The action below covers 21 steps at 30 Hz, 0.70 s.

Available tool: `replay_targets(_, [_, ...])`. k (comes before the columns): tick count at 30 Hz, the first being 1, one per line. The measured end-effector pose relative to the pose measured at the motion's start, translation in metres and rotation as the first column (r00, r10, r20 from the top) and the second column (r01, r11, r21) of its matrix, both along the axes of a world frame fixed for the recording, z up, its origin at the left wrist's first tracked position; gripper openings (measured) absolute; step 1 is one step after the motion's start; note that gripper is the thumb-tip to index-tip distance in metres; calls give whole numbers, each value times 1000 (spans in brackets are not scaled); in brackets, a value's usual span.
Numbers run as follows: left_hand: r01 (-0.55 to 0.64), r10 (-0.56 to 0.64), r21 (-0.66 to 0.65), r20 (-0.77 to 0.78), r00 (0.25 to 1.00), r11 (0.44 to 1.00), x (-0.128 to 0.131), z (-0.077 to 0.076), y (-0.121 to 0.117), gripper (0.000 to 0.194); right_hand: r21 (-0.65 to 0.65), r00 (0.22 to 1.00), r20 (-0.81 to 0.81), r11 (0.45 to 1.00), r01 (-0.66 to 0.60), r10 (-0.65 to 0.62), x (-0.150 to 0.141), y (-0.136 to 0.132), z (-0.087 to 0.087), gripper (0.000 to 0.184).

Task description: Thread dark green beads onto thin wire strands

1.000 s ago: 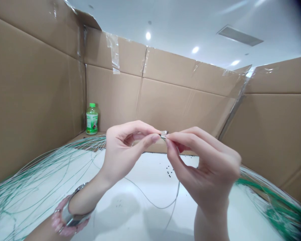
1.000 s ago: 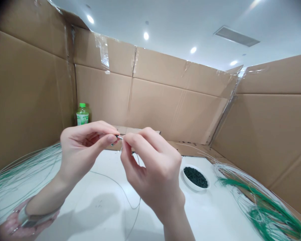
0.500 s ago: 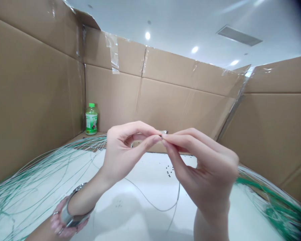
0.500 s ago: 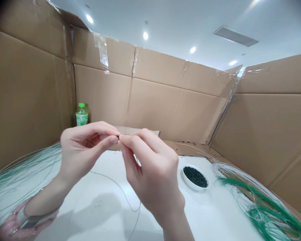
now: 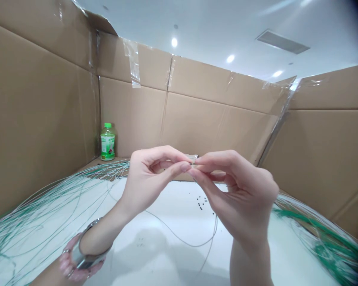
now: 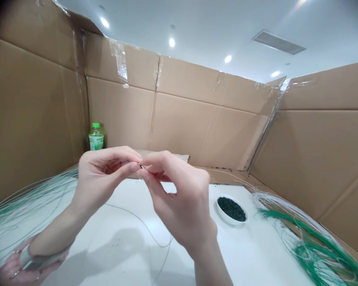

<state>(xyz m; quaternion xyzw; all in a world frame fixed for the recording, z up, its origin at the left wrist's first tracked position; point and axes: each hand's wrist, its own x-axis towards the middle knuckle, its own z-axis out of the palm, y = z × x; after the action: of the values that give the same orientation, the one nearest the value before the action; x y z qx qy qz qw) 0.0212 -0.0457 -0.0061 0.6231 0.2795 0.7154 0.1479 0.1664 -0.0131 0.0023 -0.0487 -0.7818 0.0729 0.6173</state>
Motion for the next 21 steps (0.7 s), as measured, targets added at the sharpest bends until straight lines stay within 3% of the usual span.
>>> replay_targets(6, [49, -58, -112, -77, 995, 993, -8, 3, -3, 6, -48, 998, 40, 998, -45, 47, 5, 4, 2, 26])
replay_targets(16, [-139, 137, -14, -97, 986, 990, -7, 1, 0, 5, -11, 999, 29, 999, 30, -30, -7, 13, 0, 20])
replay_targets(21, [-216, 223, 56, -154, 963, 975, -6, -1, 1, 8, -55, 1000, -14, 998, 25, -26, -14, 11, -2, 25])
